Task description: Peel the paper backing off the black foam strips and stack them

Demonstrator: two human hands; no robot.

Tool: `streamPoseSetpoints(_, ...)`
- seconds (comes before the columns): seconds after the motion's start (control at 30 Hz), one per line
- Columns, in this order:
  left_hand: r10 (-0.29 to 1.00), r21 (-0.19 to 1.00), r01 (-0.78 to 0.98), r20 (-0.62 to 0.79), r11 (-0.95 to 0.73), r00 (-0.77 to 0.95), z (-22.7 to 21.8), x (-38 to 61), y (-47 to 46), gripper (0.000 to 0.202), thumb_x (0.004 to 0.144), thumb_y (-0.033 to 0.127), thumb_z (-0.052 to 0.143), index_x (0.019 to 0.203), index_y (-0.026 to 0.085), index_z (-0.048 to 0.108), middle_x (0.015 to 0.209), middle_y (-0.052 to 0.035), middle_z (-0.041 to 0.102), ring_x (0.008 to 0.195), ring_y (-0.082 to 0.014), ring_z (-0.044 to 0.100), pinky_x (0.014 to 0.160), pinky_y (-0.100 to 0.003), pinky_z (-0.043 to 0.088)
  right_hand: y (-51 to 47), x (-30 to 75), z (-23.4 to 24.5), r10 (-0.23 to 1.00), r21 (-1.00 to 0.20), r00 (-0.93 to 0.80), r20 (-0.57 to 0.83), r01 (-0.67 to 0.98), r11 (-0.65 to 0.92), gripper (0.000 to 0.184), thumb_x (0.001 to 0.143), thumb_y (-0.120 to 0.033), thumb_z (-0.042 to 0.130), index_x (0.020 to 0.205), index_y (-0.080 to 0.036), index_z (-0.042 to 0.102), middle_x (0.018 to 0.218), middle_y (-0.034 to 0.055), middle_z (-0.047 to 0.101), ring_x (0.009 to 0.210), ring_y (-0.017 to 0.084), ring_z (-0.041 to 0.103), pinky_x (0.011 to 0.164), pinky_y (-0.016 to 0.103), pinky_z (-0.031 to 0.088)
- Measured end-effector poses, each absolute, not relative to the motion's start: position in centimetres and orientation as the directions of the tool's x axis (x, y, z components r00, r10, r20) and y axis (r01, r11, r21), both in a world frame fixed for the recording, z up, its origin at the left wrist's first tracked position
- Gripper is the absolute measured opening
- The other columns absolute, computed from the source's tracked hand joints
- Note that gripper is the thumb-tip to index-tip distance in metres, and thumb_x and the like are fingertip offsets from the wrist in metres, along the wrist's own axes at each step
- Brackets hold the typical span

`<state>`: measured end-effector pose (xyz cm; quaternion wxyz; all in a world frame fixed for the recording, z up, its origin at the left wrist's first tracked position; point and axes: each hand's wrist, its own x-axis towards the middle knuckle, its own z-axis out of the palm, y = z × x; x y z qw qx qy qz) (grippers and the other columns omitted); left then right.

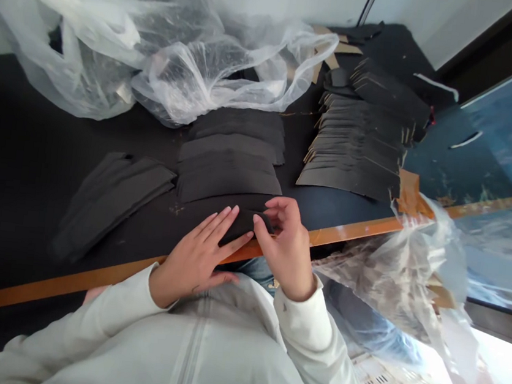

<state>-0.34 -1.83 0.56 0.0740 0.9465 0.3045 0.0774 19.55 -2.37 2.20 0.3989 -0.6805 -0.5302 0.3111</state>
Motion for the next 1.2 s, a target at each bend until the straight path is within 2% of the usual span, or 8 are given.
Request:
streamPoseSetpoints(0.2,0.6,0.188,0.577,0.1,-0.795,0.794,0.4,-0.3,-2.0,0.094,0.083,0.07,0.056,0.157,0.021,0.023,0.163,-0.0234,0.015,0.151,-0.0351,0.019,0.119,-0.047,0.026,-1.9,19.4,2.0,0.972,-0.854,0.234,0.011,0.507,-0.112,0.029,0.085,-0.035,0.064,0.108,-0.025,0.05,0.09,0.0009,0.064,0.072,0.015,0.065,0.059,0.026,0.049)
streamPoseSetpoints(0.3,0.61,0.201,0.585,0.102,-0.786,0.786,0.3,-0.2,-2.0,0.093,0.083,0.066,0.061,0.155,0.018,0.027,0.163,-0.0237,0.014,0.151,-0.0347,0.018,0.119,-0.048,0.026,-2.1,19.0,1.9,0.979,-0.856,0.197,0.051,0.514,-0.058,0.028,0.087,-0.032,0.062,0.111,-0.025,0.049,0.091,0.0009,0.063,0.075,0.015,0.065,0.064,0.027,0.052)
streamPoseSetpoints(0.53,0.641,0.337,0.573,0.138,-0.747,0.755,-0.2,-0.2,-2.1,0.077,0.079,0.055,0.073,0.141,0.017,0.047,0.165,-0.0213,0.002,0.152,-0.0353,0.014,0.118,-0.05,0.029,-3.6,17.5,3.3,0.974,-0.876,0.134,0.183,0.471,0.1,0.031,0.087,-0.025,0.065,0.115,-0.028,0.051,0.093,0.0002,0.062,0.084,0.015,0.065,0.075,0.03,0.056)
streamPoseSetpoints(0.67,0.646,0.355,0.569,0.152,-0.742,0.748,-0.3,-0.2,-2.2,0.079,0.079,0.054,0.074,0.144,0.019,0.043,0.165,-0.0207,0.001,0.153,-0.034,0.012,0.118,-0.05,0.031,-2.9,17.6,4.0,0.981,-0.988,0.191,0.022,0.153,-0.008,0.029,0.083,-0.031,0.068,0.106,-0.028,0.05,0.086,-0.0019,0.057,0.075,0.013,0.061,0.065,0.027,0.057)
streamPoseSetpoints(0.8,0.655,0.362,0.582,0.12,-0.728,0.746,0.1,-0.2,-2.1,0.087,0.076,0.05,0.078,0.148,0.02,0.039,0.165,-0.0217,0.002,0.153,-0.0336,0.012,0.119,-0.049,0.029,-2.1,18.5,3.6,0.942,-0.961,0.202,-0.267,-0.122,-0.246,0.035,0.077,-0.04,0.071,0.099,-0.028,0.047,0.079,-0.0044,0.05,0.061,0.012,0.056,0.044,0.022,0.05)
streamPoseSetpoints(0.93,0.586,0.378,0.514,0.102,-0.77,0.804,0.9,-0.8,-1.8,0.079,0.082,0.048,0.073,0.148,0.019,0.04,0.166,-0.0184,0.009,0.153,-0.0321,0.013,0.121,-0.048,0.025,-2.4,20.0,2.1,0.927,-0.956,0.271,-0.259,0.063,-0.286,0.04,0.074,-0.04,0.073,0.102,-0.027,0.048,0.081,-0.0036,0.051,0.056,0.011,0.051,0.039,0.022,0.047)
streamPoseSetpoints(1.07,0.514,0.502,0.398,0.112,-0.768,0.851,1.4,-1.7,-1.3,0.068,0.085,0.061,0.061,0.139,0.02,0.051,0.166,-0.0161,0.012,0.152,-0.0347,0.014,0.12,-0.053,0.026,-3.2,20.9,0.7,0.956,-0.908,0.255,-0.142,0.35,-0.229,0.03,0.08,-0.034,0.065,0.105,-0.025,0.05,0.085,-0.0017,0.053,0.062,0.012,0.055,0.05,0.025,0.051)
streamPoseSetpoints(1.2,0.559,0.552,0.414,0.116,-0.724,0.821,1.6,-2.0,-1.1,0.074,0.09,0.067,0.05,0.137,0.01,0.048,0.164,-0.0213,0.017,0.153,-0.0333,0.014,0.118,-0.051,0.031,-3.8,20.7,0.6,0.98,-0.817,0.194,-0.042,0.558,-0.146,0.026,0.084,-0.028,0.057,0.109,-0.024,0.05,0.079,-0.0041,0.052,0.06,0.012,0.054,0.056,0.026,0.046)
